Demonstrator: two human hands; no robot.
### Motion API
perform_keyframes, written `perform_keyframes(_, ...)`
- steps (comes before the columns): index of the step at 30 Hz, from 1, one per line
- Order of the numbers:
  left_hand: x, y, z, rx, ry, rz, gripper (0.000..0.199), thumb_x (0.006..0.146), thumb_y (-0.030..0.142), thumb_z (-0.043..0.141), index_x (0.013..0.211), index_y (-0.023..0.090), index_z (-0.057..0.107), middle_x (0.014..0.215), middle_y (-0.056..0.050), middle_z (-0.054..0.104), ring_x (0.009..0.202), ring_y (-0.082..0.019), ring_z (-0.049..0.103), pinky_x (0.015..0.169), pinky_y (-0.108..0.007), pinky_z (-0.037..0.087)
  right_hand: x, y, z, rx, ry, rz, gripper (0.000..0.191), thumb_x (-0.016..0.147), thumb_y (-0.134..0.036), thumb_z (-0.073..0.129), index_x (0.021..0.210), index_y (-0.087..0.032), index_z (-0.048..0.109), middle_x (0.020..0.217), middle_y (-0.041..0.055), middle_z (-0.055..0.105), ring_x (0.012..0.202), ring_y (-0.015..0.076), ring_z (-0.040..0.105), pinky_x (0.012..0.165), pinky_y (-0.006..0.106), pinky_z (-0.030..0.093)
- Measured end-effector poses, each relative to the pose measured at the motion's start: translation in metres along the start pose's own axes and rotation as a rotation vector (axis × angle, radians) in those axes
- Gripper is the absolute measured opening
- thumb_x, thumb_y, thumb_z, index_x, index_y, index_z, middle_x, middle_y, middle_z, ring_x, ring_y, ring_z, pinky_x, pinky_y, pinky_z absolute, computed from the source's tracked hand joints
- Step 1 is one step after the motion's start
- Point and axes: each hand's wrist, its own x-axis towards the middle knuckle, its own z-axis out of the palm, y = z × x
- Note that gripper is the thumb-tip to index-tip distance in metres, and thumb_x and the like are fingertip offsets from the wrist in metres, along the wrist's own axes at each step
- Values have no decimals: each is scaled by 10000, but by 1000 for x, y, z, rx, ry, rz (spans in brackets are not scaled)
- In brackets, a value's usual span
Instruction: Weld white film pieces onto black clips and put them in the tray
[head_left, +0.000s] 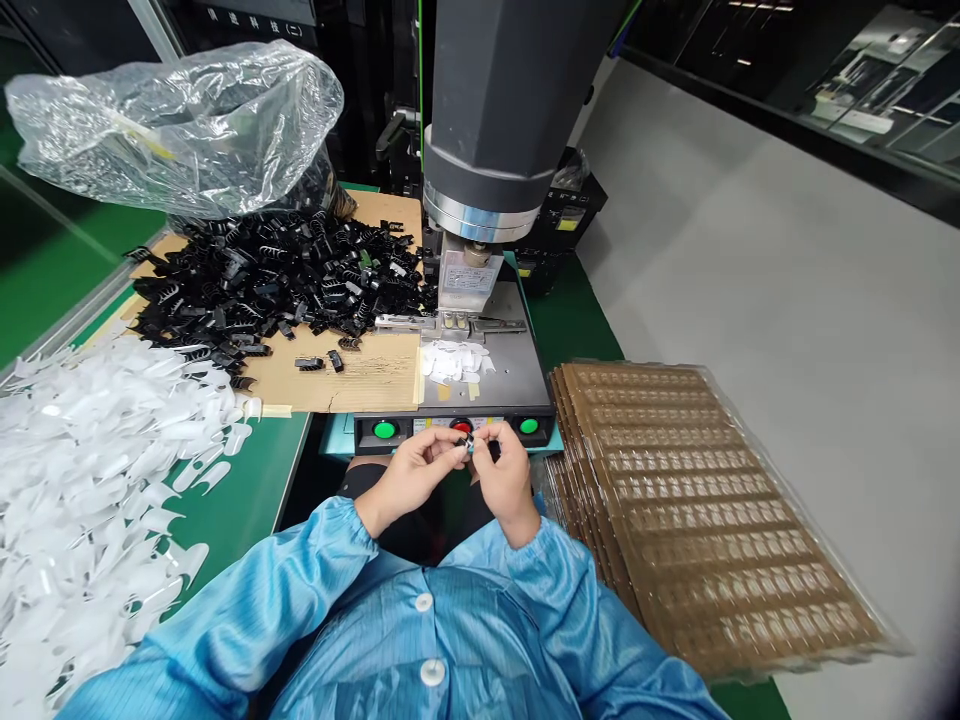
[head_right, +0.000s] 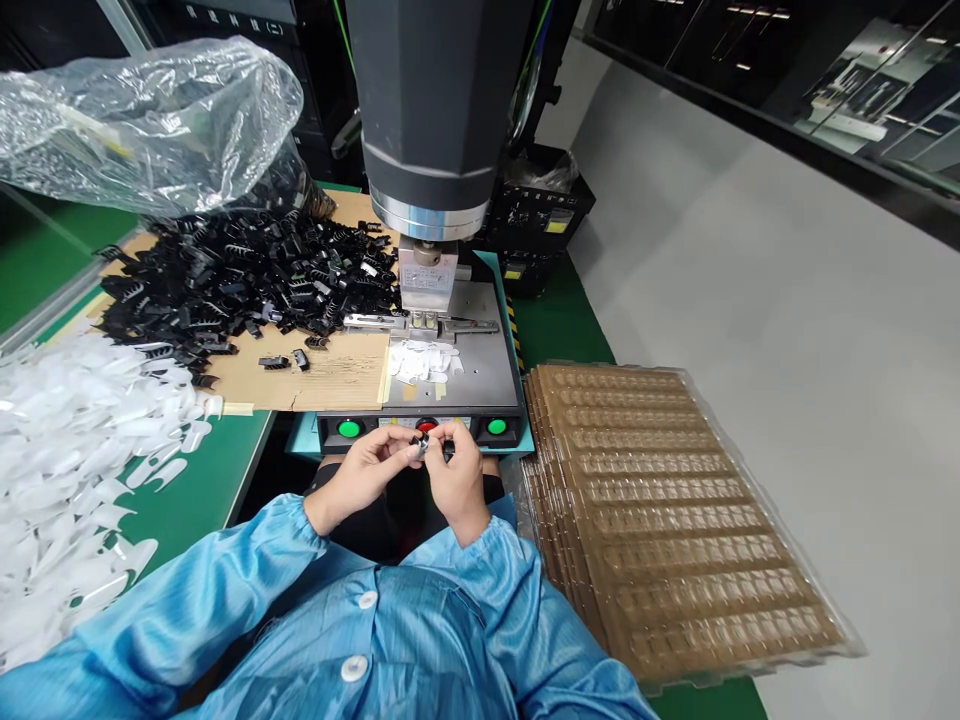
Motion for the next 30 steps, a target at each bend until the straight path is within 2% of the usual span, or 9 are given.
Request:
perform_keyframes(3,1,-1,0,-51,28,-41,353,891,469,839,1082,181,768,1008,-74,793,804,-186,772,811,-360,679,-6,-2,3,-30,62,-46,95,936,-279,612,1014,-225,618,931,23,684,848,190,669,809,330,551)
perform_keyframes(7,2,-1,0,-89,55,-42,351,871,475,858,1054,189,767,1057,-70,789,843,-198,783,824,-385,698,-10,-2,5,-46,49,-81,100,942,-281,635,1023,-228,611,942,25,675,843,184,666,787,317,552)
perform_keyframes(12,1,-1,0,-83,16,-15,317,888,438,851,1070,190,777,1052,-72,798,826,-181,785,828,-353,691,-4,-1,3,-6,12,-23,105,955,-299,598,984,-221,661,919,34,721,860,201,692,818,337,557)
perform_keyframes(16,0,-1,0,-66,-17,5,287,898,405,847,1072,185,786,1021,-70,801,794,-162,777,807,-317,680,0,-1,-2,-6,-35,15,120,932,-310,606,894,-221,676,847,19,728,797,200,688,763,327,543)
perform_keyframes(26,-2,-3,-1,-73,-51,-10,296,895,414,846,1066,182,783,1031,-84,801,854,-182,772,822,-332,674,-1,12,1,105,-78,83,130,936,-322,603,846,-238,642,807,4,691,784,203,665,771,340,534)
perform_keyframes(29,-1,-1,0,-49,-19,-30,322,888,438,849,1066,179,775,1021,-78,797,797,-173,771,812,-336,670,1,16,-2,63,-94,39,101,946,-304,571,1000,-240,628,937,25,684,886,215,670,843,363,552)
perform_keyframes(30,0,0,0,-41,0,-36,328,890,449,846,1063,180,771,1026,-77,795,798,-174,772,810,-336,670,5,19,-5,15,-78,8,158,939,-285,562,1082,-240,613,1007,39,678,941,222,668,882,376,554)
